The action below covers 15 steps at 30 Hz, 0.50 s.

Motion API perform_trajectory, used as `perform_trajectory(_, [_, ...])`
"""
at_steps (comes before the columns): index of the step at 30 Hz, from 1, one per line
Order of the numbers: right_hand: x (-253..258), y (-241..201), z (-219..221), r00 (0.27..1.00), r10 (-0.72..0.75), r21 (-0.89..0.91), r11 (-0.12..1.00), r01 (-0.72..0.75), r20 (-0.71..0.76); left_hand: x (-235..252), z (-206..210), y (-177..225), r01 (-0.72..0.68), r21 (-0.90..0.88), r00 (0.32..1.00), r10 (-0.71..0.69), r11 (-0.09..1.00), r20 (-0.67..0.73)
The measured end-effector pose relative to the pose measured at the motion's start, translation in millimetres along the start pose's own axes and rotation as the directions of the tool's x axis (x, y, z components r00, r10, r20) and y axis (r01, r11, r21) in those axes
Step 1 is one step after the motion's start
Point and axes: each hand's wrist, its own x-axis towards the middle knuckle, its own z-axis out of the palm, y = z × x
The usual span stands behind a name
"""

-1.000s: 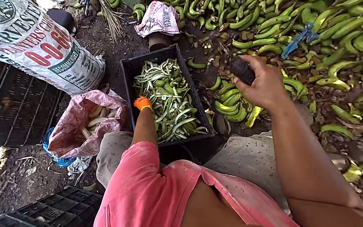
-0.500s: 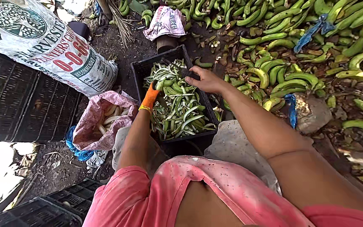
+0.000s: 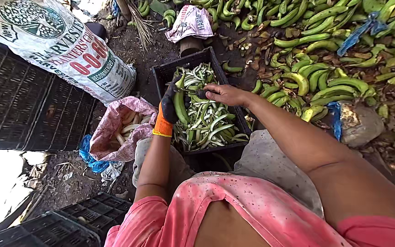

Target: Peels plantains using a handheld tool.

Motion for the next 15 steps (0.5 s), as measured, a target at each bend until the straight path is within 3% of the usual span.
perform_trajectory(15, [-5,11,2,0.994,-0.053,-0.144,0.989,0.039,-0.094,8,4,-16,-0.003,0.000,1.000,0.003,1.000,-0.014])
